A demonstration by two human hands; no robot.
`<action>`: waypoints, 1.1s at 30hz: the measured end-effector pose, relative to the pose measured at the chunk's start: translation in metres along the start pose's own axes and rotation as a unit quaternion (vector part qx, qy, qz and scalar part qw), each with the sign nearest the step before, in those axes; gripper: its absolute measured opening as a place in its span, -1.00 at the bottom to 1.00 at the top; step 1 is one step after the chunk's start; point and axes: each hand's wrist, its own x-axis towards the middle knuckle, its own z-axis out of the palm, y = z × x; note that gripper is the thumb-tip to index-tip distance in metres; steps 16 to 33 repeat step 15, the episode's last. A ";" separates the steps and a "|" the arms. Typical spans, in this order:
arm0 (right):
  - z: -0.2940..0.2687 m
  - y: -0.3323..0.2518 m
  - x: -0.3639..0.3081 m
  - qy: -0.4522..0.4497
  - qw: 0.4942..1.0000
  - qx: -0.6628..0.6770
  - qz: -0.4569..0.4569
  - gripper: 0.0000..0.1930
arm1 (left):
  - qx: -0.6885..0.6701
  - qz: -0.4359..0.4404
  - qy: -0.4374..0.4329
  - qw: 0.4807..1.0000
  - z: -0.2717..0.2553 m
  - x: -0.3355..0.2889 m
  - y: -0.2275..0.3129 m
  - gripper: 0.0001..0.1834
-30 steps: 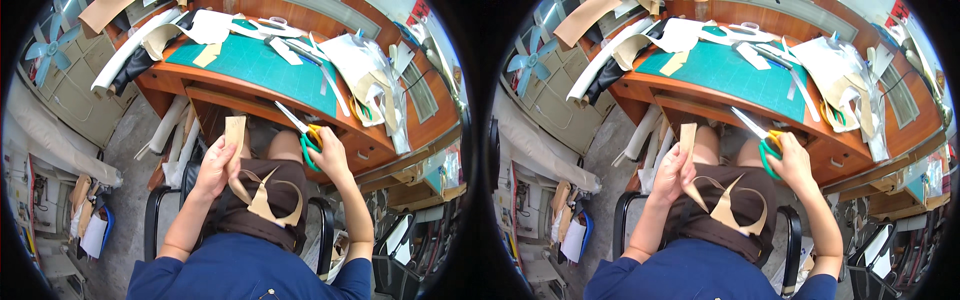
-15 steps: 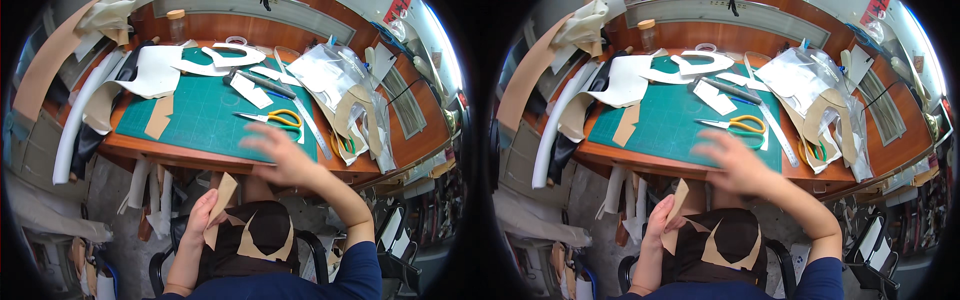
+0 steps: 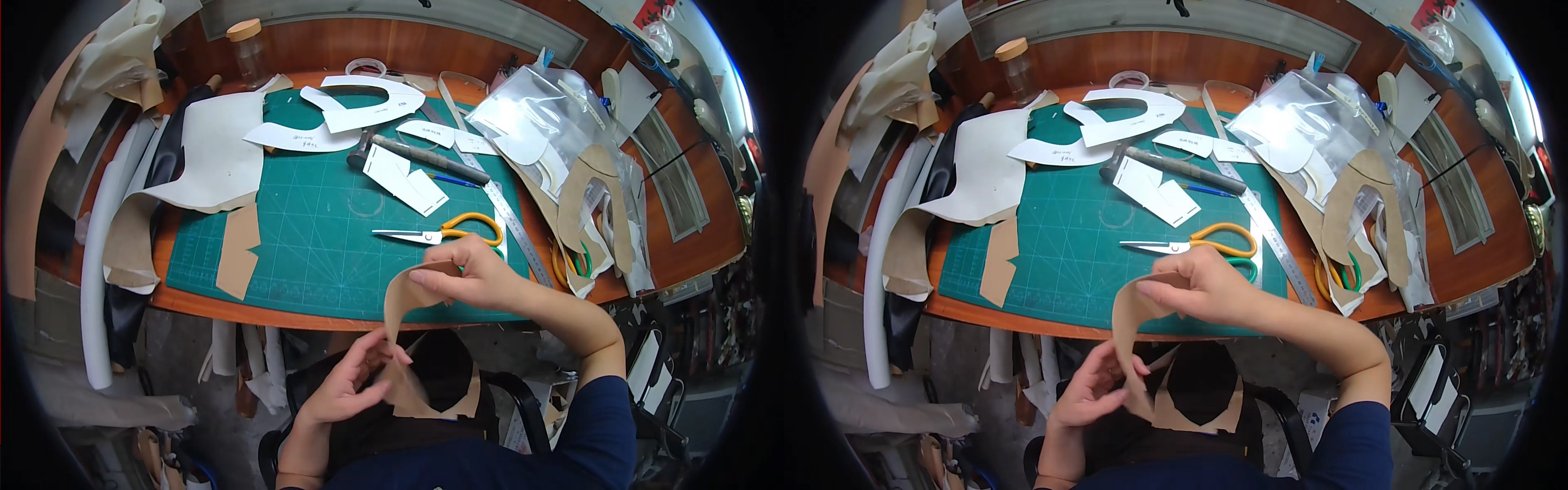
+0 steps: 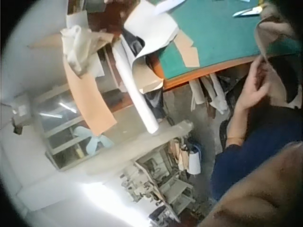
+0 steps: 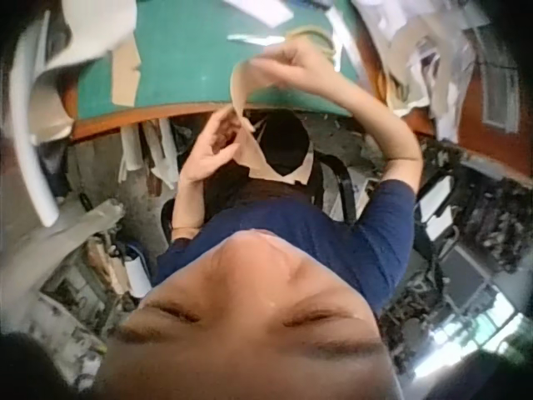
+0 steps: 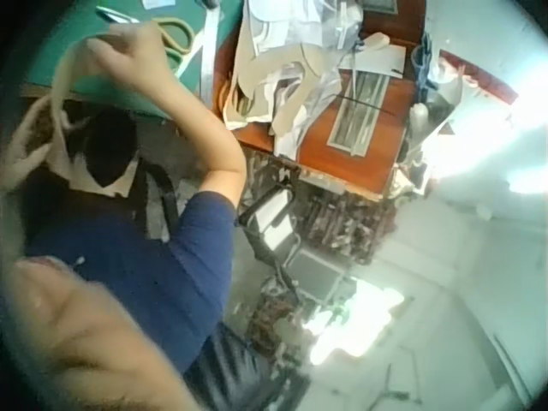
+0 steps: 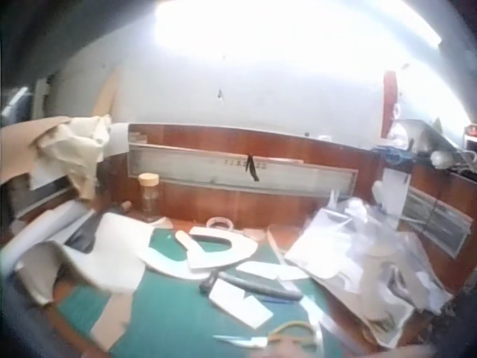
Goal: Cutting out specific shoe pattern shapes from leather material using scissors.
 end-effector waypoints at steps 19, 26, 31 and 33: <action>-0.181 0.010 0.145 0.021 0.821 -0.570 0.017 -0.76 | -0.392 0.109 0.237 0.882 -0.092 0.095 0.063 -0.45; -0.181 0.010 0.145 0.021 0.821 -0.570 0.017 -0.76 | -0.392 0.109 0.237 0.882 -0.092 0.095 0.063 -0.45; -0.181 0.010 0.145 0.021 0.821 -0.570 0.017 -0.76 | -0.392 0.109 0.237 0.882 -0.092 0.095 0.063 -0.45; -0.181 0.010 0.145 0.021 0.821 -0.570 0.017 -0.76 | -0.392 0.109 0.237 0.882 -0.092 0.095 0.063 -0.45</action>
